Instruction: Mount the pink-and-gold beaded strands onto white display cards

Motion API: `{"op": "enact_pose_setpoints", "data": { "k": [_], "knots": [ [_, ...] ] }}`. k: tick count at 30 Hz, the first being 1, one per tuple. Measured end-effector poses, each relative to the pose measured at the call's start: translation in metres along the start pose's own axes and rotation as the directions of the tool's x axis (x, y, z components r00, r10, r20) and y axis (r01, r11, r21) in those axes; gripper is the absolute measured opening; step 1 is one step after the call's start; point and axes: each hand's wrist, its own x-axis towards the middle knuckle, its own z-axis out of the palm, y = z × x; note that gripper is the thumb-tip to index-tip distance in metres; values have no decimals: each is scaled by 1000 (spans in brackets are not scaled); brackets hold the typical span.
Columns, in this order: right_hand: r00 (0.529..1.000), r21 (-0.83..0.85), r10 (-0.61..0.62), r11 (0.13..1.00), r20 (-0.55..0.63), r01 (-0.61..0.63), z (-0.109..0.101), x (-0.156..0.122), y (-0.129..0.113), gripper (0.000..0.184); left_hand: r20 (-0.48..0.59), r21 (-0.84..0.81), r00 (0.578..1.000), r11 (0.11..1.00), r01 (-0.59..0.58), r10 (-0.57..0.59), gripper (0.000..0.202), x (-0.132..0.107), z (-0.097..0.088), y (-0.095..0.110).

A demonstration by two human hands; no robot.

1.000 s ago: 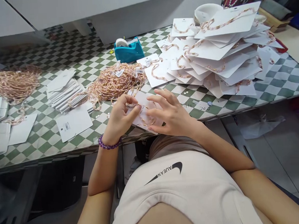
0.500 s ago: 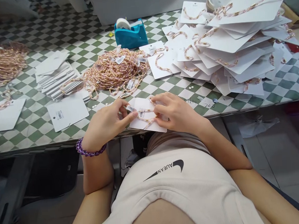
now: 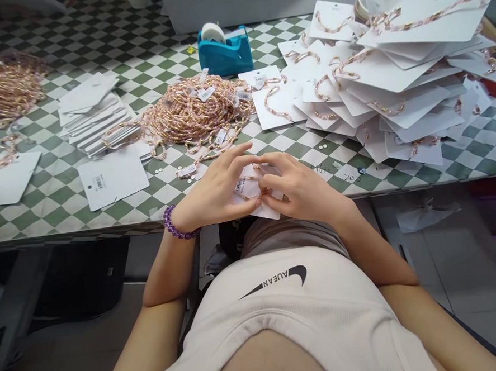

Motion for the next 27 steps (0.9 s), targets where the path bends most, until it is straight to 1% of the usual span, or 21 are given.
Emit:
{"op": "enact_pose_setpoints", "data": {
  "k": [2, 5, 7, 14, 17, 19, 23, 25, 27],
  "knots": [
    [1000, 0, -6, 1000, 26, 6, -3, -1, 0, 11, 43, 17, 999, 1000, 25, -26, 60, 0, -2, 2],
    [999, 5, -16, 1000, 39, 16, -7, -1, 1, 12, 77, 22, 995, 998, 54, -55, 48, 1, -2, 4],
    [999, 3, -14, 1000, 46, 13, -9, -1, 1, 11, 70, 17, 995, 998, 65, -66, 42, 1, -2, 4],
    [998, -21, -15, 1000, 58, 16, -9, -3, 4, 9, 36, 63, 994, 992, 105, -107, 34, 0, -2, 10],
    [999, -46, -29, 998, 42, 31, -9, -2, 3, 14, 18, 63, 990, 988, 139, -140, 29, 1, -2, 14],
    [998, -77, -60, 995, 17, 61, -9, -1, 3, 16, 3, 71, 987, 985, 158, -158, 26, 2, -1, 15],
    [989, -153, -142, 979, -47, 133, -11, -1, 5, 11, -13, 87, 986, 982, 166, -166, 21, 2, 1, 16],
    [987, -171, -151, 975, -57, 139, -10, -2, 6, 9, -15, 79, 987, 984, 159, -158, 23, 1, 2, 16],
    [990, -164, -130, 979, -60, 118, -7, -2, 6, 7, -14, 73, 989, 986, 151, -150, 25, 0, 2, 15]
  ]
}}
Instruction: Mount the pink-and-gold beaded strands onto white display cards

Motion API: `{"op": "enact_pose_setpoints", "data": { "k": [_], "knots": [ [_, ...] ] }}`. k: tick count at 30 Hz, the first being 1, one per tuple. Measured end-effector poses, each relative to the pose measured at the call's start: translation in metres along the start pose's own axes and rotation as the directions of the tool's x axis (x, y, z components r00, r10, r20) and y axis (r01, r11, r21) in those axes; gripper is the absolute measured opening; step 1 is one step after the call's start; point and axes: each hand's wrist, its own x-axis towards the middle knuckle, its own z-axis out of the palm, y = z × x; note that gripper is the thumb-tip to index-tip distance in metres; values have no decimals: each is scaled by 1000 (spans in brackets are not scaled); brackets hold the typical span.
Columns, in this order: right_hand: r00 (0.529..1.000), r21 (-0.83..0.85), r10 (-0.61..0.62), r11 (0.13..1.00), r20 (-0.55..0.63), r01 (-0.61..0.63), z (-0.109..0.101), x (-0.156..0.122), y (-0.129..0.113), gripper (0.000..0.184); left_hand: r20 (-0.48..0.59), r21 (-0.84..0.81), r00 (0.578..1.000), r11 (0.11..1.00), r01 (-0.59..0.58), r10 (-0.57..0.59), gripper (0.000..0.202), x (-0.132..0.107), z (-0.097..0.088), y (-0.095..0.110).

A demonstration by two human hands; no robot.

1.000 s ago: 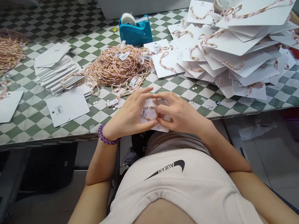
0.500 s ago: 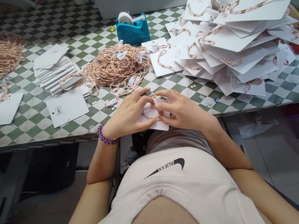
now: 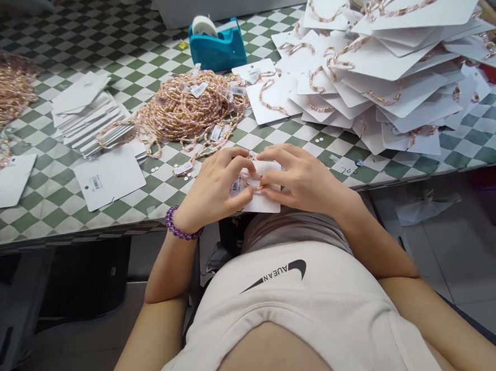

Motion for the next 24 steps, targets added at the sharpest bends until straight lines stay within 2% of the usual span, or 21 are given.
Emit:
{"op": "enact_pose_setpoints", "data": {
  "k": [15, 24],
  "knots": [
    [996, -31, 54, 998, -68, -56, 10, 2, -6, 15, -33, -1, 999, 999, -42, 42, 26, -2, 3, -4],
    [997, 54, 52, 997, -50, -49, 10, 2, -5, 8, -52, 10, 997, 998, -59, 60, 20, -2, 4, -4]
  ]
}}
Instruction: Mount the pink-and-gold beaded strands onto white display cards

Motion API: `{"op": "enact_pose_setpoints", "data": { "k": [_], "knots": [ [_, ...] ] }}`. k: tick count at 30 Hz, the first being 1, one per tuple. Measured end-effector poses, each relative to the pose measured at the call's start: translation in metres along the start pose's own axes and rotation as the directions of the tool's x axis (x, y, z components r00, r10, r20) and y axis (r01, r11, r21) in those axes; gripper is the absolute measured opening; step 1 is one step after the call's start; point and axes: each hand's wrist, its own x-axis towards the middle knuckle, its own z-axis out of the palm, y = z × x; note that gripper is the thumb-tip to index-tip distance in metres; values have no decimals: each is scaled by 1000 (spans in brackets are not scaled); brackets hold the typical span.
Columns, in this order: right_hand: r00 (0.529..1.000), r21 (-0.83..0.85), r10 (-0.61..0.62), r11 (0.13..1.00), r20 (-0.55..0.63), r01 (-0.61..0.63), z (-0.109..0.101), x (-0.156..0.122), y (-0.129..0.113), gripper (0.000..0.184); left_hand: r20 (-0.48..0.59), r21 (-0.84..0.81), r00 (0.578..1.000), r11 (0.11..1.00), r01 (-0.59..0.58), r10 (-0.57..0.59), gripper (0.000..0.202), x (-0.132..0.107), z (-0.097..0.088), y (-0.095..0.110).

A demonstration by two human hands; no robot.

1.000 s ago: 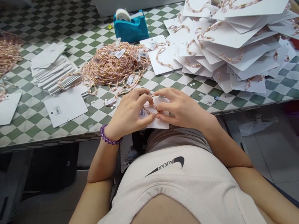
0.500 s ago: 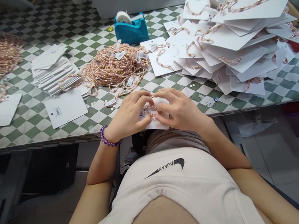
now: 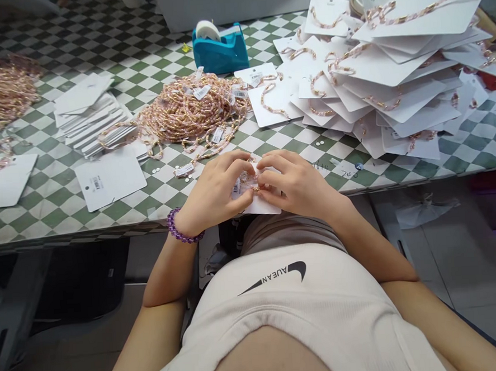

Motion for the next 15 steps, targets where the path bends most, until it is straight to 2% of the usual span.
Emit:
{"op": "enact_pose_setpoints", "data": {
  "k": [10, 13, 15],
  "knots": [
    [999, 57, 39, 998, -8, -38, 0, 0, 3, 10, -64, -31, 997, 999, -36, 34, 10, 0, -1, -1],
    [999, 69, 46, 997, 10, -47, -1, 0, 3, 9, -59, -65, 998, 997, -35, 31, 15, -3, -1, -4],
    [999, 82, 48, 995, 20, -49, -1, 0, 3, 9, -59, -98, 998, 995, -28, 22, 26, -5, -1, -5]
  ]
}}
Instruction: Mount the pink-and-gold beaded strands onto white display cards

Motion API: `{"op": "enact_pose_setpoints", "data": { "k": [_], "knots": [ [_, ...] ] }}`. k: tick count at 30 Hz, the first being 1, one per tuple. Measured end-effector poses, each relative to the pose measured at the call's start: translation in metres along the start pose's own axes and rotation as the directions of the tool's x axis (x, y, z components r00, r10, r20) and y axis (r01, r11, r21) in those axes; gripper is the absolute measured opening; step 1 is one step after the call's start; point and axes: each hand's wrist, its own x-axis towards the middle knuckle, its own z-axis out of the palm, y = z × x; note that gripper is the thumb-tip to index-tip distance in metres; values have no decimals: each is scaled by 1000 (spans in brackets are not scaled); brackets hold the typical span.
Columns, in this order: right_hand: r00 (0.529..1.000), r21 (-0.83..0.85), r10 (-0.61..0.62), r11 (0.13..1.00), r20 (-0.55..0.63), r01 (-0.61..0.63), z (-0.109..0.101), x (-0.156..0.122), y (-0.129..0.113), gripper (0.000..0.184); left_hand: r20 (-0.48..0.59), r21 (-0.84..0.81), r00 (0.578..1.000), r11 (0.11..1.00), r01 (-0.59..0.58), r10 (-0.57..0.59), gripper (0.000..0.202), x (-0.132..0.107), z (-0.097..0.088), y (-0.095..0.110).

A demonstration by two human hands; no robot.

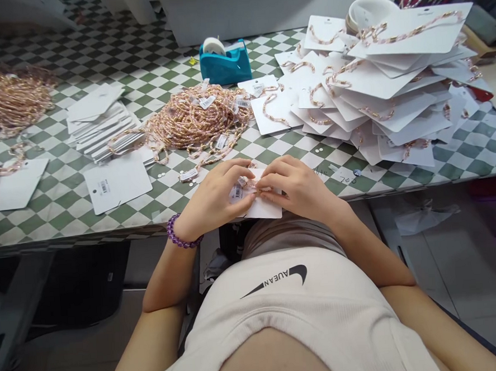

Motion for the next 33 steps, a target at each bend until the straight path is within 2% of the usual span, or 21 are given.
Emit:
{"op": "enact_pose_setpoints", "data": {
  "k": [4, 8, 11, 15, 18, 28, 33],
  "knots": [
    [1000, 14, -3, 1000, 4, 2, 0, 0, 0, 9, -13, -54, 999, 998, 31, -32, 47, -2, -4, -2],
    [1000, 22, 17, 1000, 20, -17, 0, 0, -1, 9, -34, -30, 997, 997, 72, -73, 30, -4, -14, -9],
    [999, 32, 24, 999, 24, -25, -1, 0, -1, 10, -54, 34, 992, 993, 115, -113, 28, -8, -26, -15],
    [999, 42, 26, 999, 31, -28, -1, 0, -1, 11, 14, 104, 997, 992, 75, -76, 23, -12, -39, -18],
    [1000, 38, 10, 999, 29, -11, -1, 0, -1, 10, 23, 130, 997, 989, 71, -75, 20, -13, -40, -17],
    [999, 29, 15, 999, 51, -16, -2, 0, 0, 12, -111, 78, 979, 981, 180, -171, 14, -10, -35, -17],
    [999, 23, 8, 1000, 50, -9, -2, 1, 1, 11, -238, 143, 967, 981, 131, -94, 16, -4, -29, -1]
  ]
}}
